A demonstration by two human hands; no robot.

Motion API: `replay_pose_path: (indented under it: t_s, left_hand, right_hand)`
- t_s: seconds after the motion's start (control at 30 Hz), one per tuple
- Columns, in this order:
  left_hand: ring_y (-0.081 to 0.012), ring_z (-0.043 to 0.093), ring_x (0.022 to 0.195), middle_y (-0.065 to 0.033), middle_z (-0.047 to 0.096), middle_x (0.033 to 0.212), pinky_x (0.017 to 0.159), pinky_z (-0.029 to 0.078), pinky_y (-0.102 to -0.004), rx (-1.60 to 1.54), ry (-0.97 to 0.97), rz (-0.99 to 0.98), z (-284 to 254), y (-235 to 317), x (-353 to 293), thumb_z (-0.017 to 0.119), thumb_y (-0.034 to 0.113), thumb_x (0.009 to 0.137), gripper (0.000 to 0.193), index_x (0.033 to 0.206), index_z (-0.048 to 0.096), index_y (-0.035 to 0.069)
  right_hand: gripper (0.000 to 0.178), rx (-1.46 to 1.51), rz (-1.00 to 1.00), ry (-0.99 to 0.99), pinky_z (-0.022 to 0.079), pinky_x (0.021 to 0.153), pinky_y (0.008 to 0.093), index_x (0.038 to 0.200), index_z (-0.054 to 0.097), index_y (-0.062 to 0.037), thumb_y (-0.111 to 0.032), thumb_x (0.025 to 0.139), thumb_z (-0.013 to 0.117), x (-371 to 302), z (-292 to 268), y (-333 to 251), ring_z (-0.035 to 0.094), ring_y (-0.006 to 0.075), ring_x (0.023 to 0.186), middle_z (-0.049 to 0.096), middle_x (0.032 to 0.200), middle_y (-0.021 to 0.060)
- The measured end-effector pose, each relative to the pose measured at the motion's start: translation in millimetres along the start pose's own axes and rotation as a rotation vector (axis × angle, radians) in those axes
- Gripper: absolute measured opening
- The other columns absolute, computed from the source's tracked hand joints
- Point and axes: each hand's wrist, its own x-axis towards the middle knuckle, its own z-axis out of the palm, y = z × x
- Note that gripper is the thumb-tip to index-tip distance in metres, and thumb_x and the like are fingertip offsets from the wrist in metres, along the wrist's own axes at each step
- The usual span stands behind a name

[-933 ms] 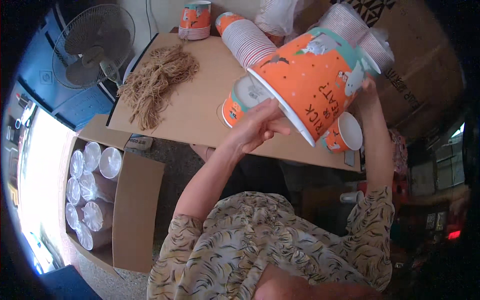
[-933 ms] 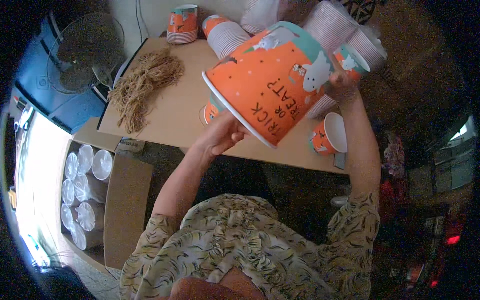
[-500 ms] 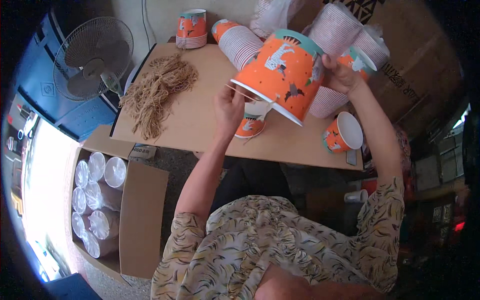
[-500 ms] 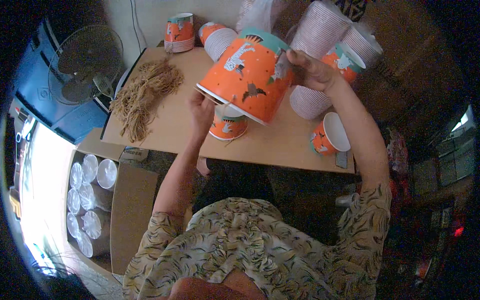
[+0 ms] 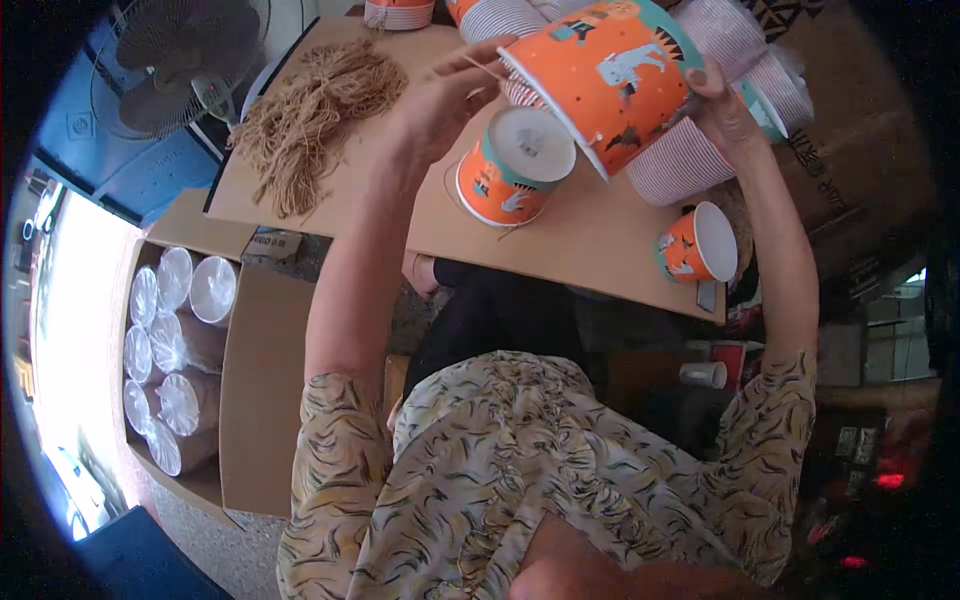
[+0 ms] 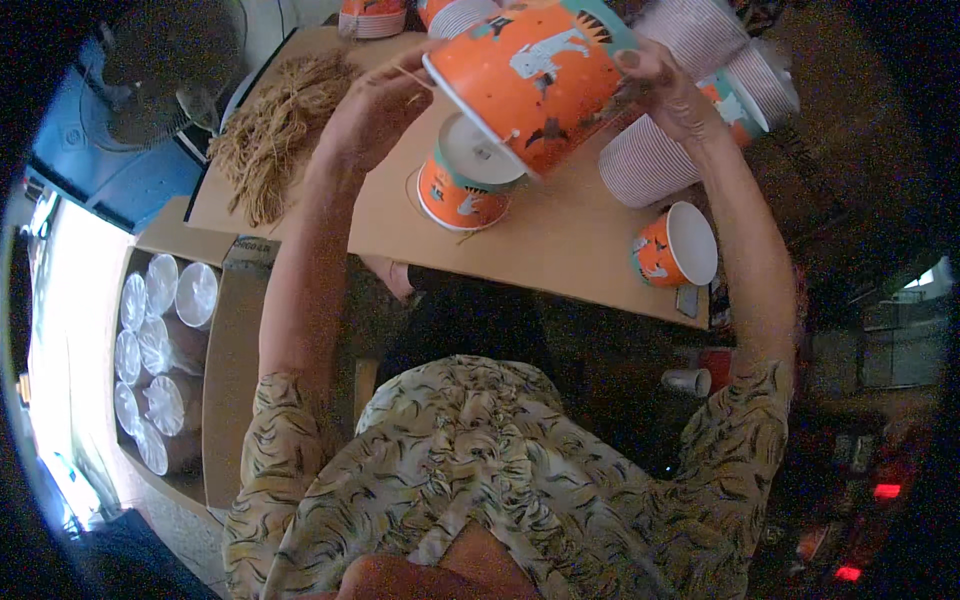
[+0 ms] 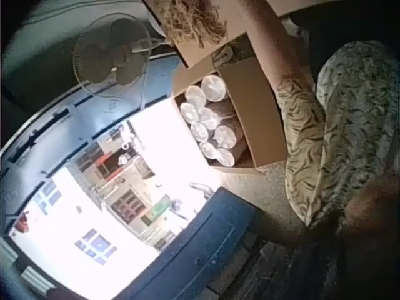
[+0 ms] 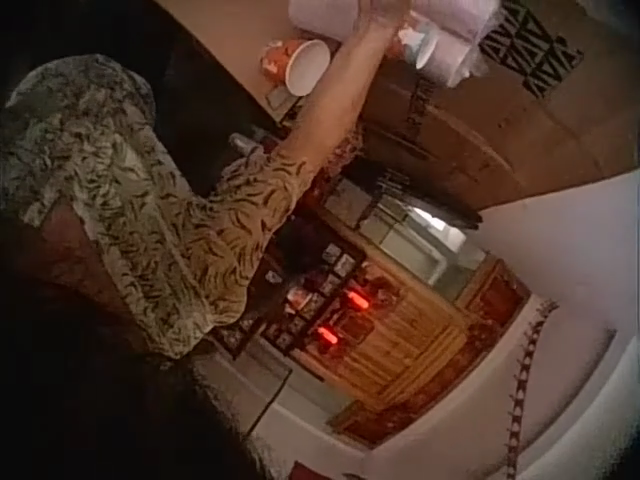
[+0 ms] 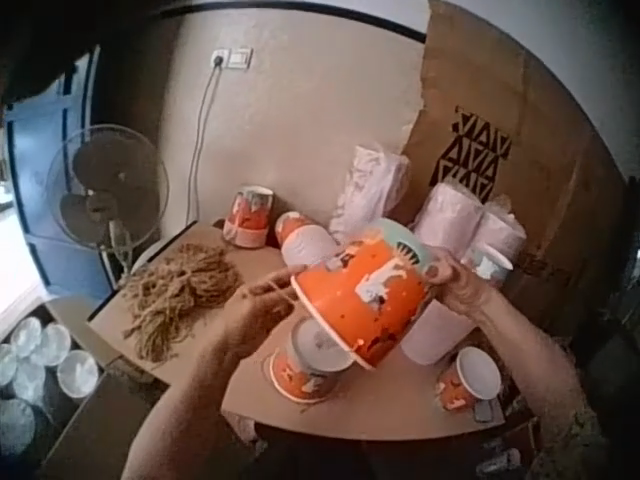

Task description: Manually attaching rope handles to Halloween-themed paper buckets and stacking them.

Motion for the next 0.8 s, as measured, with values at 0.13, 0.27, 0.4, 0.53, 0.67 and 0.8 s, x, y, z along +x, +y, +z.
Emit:
replay_pose_path:
  t_s: [0.13, 0.27, 0.4, 0.53, 0.67, 0.8]
  left_hand:
    - [-0.0180, 0.064, 0.108, -0.0115, 0.064, 0.126, 0.093, 0.051, -0.0266, -0.335, -0.058, 0.062, -1.9, -7.8, 7.1, 0.056, 0.007, 0.096, 0.043, 0.138, 0.054, -0.001]
    - [-0.0245, 0.066, 0.108, -0.0160, 0.063, 0.125, 0.097, 0.054, -0.0356, -0.833, -0.029, -0.131, -5.8, 2.3, 6.2, 0.050, 0.003, 0.098, 0.032, 0.127, 0.056, -0.008]
    - [-0.0239, 0.066, 0.107, -0.0183, 0.062, 0.129, 0.093, 0.056, -0.0384, -0.733, 0.138, -0.102, -23.5, -16.8, 14.8, 0.052, 0.002, 0.097, 0.032, 0.127, 0.054, -0.008]
    - [-0.0227, 0.065, 0.103, -0.0166, 0.063, 0.120, 0.091, 0.056, -0.0350, -0.674, 0.055, -0.137, -23.7, -41.9, 31.2, 0.061, 0.012, 0.096, 0.037, 0.127, 0.053, -0.007]
    - [-0.0191, 0.067, 0.093, -0.0116, 0.069, 0.111, 0.086, 0.060, -0.0291, -0.648, 0.007, -0.232, -54.5, -65.4, 29.8, 0.049, 0.013, 0.104, 0.027, 0.124, 0.058, -0.004]
    - [-0.0126, 0.068, 0.075, -0.0054, 0.070, 0.096, 0.072, 0.061, -0.0233, -0.641, 0.076, -0.352, -52.1, -77.7, 20.3, 0.052, 0.012, 0.103, 0.019, 0.112, 0.061, -0.002]
  right_hand:
    - [0.065, 0.006, 0.047, -0.015, 0.063, 0.082, 0.0357, 0.134, 0.054, -0.0017, -0.049, 0.091, 0.067, -3.7, -23.7, 21.3, 0.072, 0.0169, 0.097, 0.069, 0.119, 0.0084]
    - [0.062, 0.105, 0.104, 0.064, 0.055, 0.094, 0.0394, 0.131, 0.060, -0.0041, -0.048, 0.089, 0.072, 1.6, -51.2, 38.9, 0.067, 0.0183, 0.107, 0.068, 0.122, 0.0059]
    - [0.063, 0.102, 0.115, 0.076, 0.053, 0.093, 0.0394, 0.131, 0.061, -0.0060, -0.048, 0.086, 0.075, 11.3, -43.0, 47.1, 0.068, 0.0177, 0.102, 0.070, 0.120, 0.0046]
    - [0.063, 0.023, 0.140, 0.123, 0.061, 0.087, 0.0371, 0.131, 0.059, -0.0006, -0.048, 0.090, 0.069, 0.7, -54.0, 64.8, 0.070, 0.0182, 0.100, 0.069, 0.118, 0.0082]
    - [0.076, 0.031, 0.188, 0.025, 0.058, 0.092, 0.0395, 0.142, 0.050, 0.0004, -0.048, 0.087, 0.069, 1.8, -41.9, 77.6, 0.067, 0.0202, 0.109, 0.067, 0.123, 0.0088]
    - [0.095, -0.193, 0.163, 0.004, 0.037, 0.114, 0.0375, 0.151, 0.040, 0.0012, -0.055, 0.081, 0.071, 6.9, -8.7, 76.6, 0.051, 0.0224, 0.132, 0.055, 0.143, 0.0118]
